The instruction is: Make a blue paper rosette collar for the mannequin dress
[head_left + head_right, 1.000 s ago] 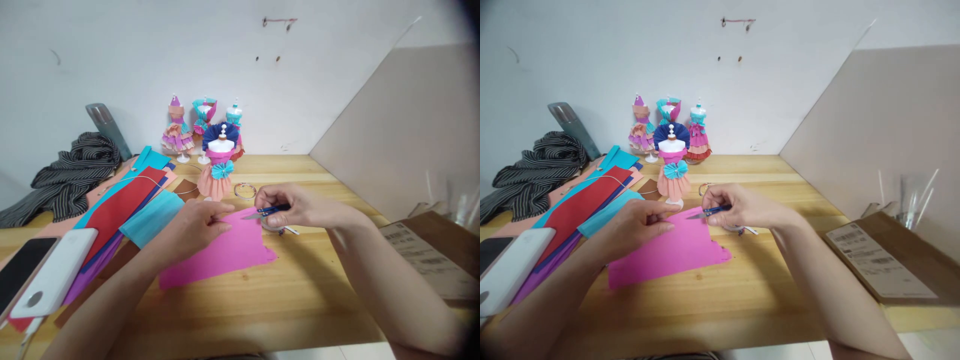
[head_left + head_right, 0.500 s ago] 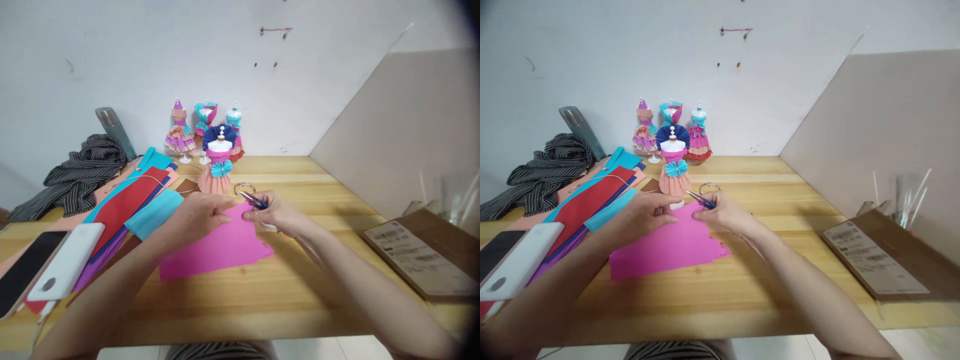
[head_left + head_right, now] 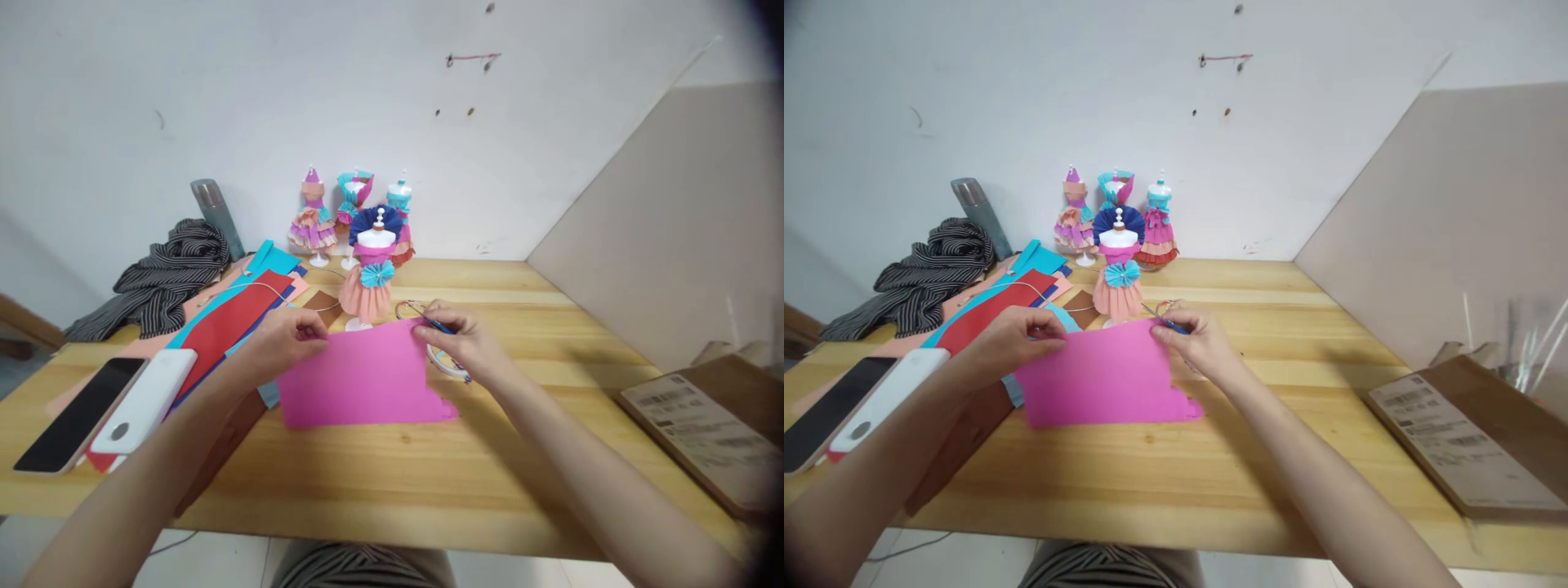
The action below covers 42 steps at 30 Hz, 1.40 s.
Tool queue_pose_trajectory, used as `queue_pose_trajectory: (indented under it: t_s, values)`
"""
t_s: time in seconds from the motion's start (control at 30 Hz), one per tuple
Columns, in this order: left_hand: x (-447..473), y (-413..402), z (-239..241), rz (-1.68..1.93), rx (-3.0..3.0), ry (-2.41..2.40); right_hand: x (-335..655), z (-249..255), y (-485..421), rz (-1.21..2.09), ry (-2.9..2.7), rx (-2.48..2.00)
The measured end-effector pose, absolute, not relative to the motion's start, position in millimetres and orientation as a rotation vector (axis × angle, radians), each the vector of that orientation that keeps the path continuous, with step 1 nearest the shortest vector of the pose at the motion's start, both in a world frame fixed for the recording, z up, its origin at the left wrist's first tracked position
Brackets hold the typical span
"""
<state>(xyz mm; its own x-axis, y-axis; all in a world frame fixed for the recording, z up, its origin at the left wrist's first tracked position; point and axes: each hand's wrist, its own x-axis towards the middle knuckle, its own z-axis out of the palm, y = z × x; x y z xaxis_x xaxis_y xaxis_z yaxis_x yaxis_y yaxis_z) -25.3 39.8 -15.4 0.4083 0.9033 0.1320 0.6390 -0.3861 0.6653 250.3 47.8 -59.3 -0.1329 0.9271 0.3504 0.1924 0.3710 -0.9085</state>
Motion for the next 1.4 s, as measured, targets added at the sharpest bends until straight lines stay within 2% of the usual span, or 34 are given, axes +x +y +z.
queue_pose_trajectory:
  t_s: [0.2,0.37,0.73,0.87,1.0,1.1,1.2,1.4]
  values:
    - [-29,29,-48,1.0,2.673,1.473,253,-77,51,0.808,-1.474,-0.943]
    - [-40,31,-64,1.095,3.025,1.165,254,-82,46,0.823,-1.378,-1.019]
    - [-40,-23,-80,1.292,3.179,1.087,258,-79,22,0.572,-1.716,-0.804]
    - [-24,-57,-79,1.385,2.521,1.181,256,-83,19,0.474,-1.762,-0.823]
    - [21,-77,-84,0.715,1.15,0.803,251,-83,18,0.453,-1.759,-0.846]
    - [57,-68,-91,0.646,0.447,0.577,248,-79,17,0.46,-1.79,-0.778]
    - [76,-45,-93,0.872,0.24,0.579,248,-75,17,0.456,-1.843,-0.765]
    - [81,-9,-81,1.028,0.241,0.765,255,-73,18,0.444,-1.898,-0.868]
